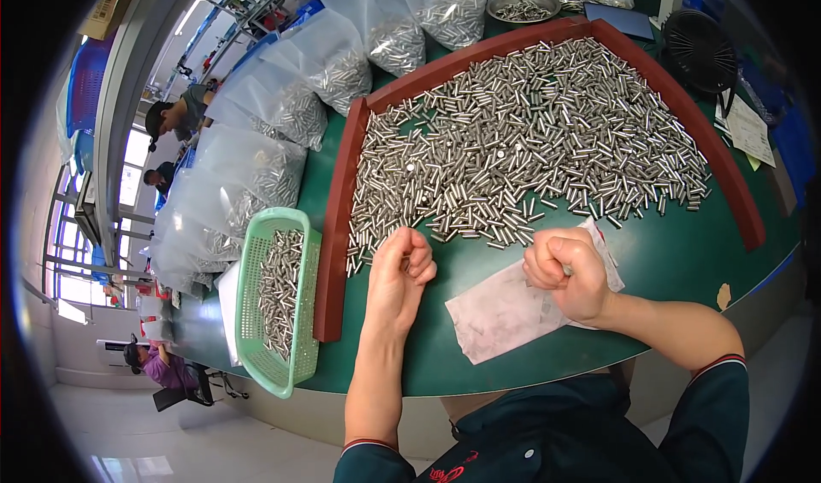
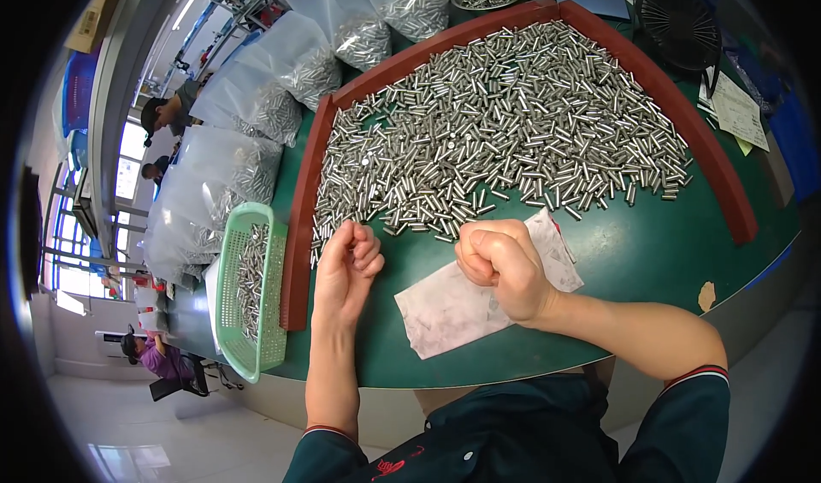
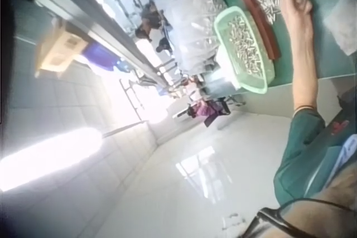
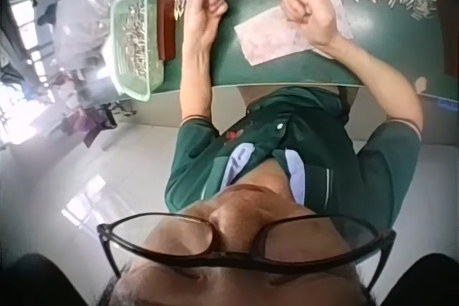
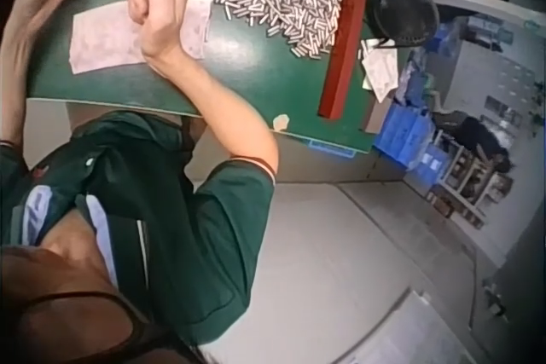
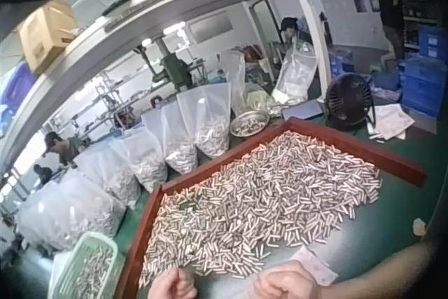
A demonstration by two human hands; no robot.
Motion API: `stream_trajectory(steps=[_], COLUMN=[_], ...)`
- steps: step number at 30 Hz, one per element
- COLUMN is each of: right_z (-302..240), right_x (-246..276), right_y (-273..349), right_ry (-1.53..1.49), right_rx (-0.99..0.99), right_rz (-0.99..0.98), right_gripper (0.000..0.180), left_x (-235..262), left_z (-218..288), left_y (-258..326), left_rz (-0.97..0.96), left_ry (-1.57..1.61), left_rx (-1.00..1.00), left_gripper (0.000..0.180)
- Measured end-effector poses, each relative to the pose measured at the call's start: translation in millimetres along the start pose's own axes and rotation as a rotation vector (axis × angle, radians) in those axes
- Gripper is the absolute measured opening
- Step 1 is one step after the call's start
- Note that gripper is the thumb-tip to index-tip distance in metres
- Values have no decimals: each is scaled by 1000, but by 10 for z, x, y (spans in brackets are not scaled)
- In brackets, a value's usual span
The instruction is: Inspecting and sorting small cylindrical metal pins on a workbench in a factory setting.
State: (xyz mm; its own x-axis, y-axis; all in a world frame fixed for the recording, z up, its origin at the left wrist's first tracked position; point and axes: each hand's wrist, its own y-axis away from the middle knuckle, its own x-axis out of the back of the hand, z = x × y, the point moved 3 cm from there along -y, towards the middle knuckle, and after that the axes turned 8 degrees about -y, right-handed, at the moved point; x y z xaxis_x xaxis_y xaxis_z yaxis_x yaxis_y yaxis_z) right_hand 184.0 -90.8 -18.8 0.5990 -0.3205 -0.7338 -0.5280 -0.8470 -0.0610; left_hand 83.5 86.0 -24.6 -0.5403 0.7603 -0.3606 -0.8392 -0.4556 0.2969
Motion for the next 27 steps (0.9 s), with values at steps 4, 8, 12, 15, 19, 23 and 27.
stream_trajectory(steps=[4,8,12,15,19,23,27], right_z=[-1,13,11,4,-3,-6,11], right_x=[-16,3,-3,-3,-9,-16,-10], right_y=[-12,-15,-10,-8,-7,-14,-28], right_ry=[2,17,19,28,26,30,48], right_rx=[7,30,25,29,0,-4,23], right_rz=[-7,-7,-8,-7,0,-6,-15], right_gripper=[28,33,33,32,28,28,32], left_x=[8,-69,-86,-97,-83,-16,-21], left_z=[60,83,41,47,69,82,72], left_y=[8,7,-40,-44,-42,-52,-35], left_rz=[205,418,491,428,354,275,228], left_ry=[-749,-1408,-1563,-1589,-1497,-1408,-1412], left_rx=[-268,-471,-486,-429,-340,-240,-229], left_gripper=[11,17,27,25,20,16,14])
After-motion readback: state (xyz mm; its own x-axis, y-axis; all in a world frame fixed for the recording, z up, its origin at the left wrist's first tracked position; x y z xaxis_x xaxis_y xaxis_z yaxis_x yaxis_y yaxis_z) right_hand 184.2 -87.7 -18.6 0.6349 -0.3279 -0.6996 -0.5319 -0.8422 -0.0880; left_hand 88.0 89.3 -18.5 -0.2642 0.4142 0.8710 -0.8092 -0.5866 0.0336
